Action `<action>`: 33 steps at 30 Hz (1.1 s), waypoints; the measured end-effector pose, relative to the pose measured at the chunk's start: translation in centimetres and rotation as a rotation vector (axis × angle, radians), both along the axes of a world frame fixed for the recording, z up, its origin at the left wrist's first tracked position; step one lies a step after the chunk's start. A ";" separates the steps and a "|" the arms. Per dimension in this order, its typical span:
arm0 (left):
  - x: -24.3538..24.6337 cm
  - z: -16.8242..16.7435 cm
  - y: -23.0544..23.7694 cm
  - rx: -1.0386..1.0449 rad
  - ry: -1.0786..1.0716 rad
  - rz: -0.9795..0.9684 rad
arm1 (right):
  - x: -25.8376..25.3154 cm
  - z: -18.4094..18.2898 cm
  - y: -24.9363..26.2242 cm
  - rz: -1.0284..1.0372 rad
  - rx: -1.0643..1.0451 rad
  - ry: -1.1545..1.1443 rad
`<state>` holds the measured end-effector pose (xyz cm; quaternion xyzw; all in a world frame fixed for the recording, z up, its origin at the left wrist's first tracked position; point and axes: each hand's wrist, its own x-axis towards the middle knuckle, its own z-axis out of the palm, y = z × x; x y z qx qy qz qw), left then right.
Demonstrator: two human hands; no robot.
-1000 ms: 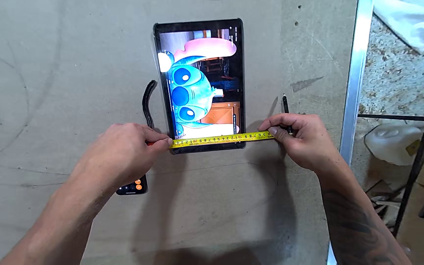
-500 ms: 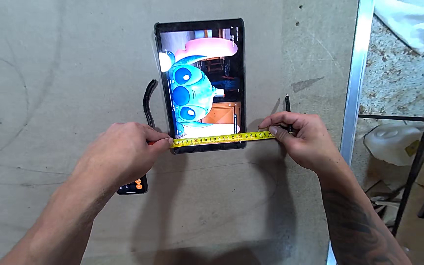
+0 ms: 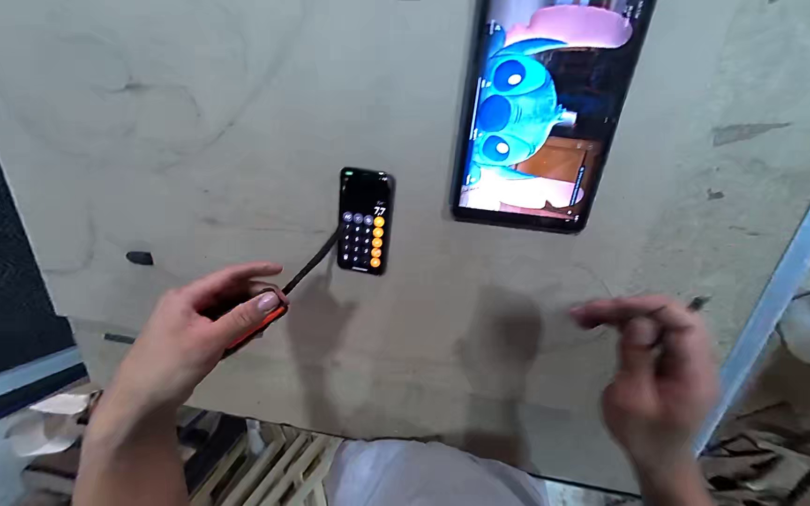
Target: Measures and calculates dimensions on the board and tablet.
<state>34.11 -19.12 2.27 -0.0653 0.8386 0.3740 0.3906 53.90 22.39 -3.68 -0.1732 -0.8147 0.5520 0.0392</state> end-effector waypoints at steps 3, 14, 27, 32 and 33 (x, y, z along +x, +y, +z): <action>6.2 -0.5 -3.6 0.088 -0.198 0.180 | 5.5 0.5 -8.0 0.212 -0.038 -0.167; 26.0 -3.5 0.9 0.140 -0.351 -0.282 | 13.3 0.6 -17.9 0.236 -0.361 -0.281; 27.5 -3.1 -2.0 0.229 -0.140 -0.365 | 16.0 1.5 -24.3 0.183 -0.523 -0.323; 26.1 -2.7 -2.8 0.226 -0.036 -0.518 | 15.5 1.6 -24.9 0.177 -0.612 -0.316; 25.5 -2.8 -2.9 0.199 -0.012 -0.529 | 15.1 1.8 -24.8 0.149 -0.591 -0.328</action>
